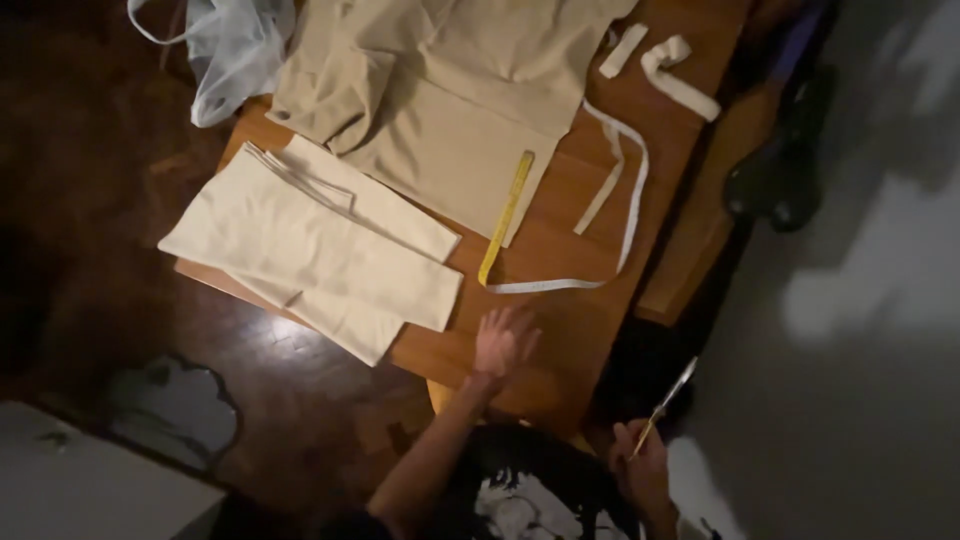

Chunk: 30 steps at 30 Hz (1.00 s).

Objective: Measuring and cutting pieces of fabric using a measuring tape and scissors.

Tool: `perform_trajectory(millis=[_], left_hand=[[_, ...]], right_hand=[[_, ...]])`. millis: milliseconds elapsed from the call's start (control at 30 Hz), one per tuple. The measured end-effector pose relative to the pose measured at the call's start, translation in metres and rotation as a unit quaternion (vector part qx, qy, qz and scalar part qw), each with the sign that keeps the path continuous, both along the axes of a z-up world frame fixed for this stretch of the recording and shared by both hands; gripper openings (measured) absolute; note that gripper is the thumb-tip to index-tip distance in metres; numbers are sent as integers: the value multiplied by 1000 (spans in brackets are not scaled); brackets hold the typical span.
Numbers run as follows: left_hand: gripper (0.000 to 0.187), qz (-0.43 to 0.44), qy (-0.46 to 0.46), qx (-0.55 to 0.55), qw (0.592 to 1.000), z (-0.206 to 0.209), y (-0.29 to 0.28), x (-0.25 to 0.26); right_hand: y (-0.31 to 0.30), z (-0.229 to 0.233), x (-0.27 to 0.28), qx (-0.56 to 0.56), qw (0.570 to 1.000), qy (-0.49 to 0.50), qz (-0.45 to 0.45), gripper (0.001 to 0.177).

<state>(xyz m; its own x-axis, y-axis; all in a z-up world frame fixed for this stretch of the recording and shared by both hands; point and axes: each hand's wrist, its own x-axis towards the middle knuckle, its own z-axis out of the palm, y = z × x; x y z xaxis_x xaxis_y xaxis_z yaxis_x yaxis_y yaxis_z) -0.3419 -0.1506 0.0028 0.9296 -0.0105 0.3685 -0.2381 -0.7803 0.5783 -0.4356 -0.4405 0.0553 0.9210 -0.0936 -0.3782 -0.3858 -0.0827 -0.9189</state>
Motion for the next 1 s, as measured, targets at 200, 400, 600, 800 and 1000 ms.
perform_trajectory(millis=[200,400,600,800,1000], left_hand=[[46,153,-15,-59,986,3,-17,-20],[44,148,-65,-11,987,-48,11,44],[74,146,23,75,986,-62,15,50],[79,77,8,104,992,-61,-9,-23],[76,73,48,121,989,-43,-29,-55]], right_hand=[[-45,0,30,-30,997,-33,68,20],[-39,-18,25,24,988,-113,98,20],[-41,-16,28,-60,980,-62,179,20],[-42,2,76,-91,951,-131,264,25],[47,42,204,-259,812,-246,461,47]])
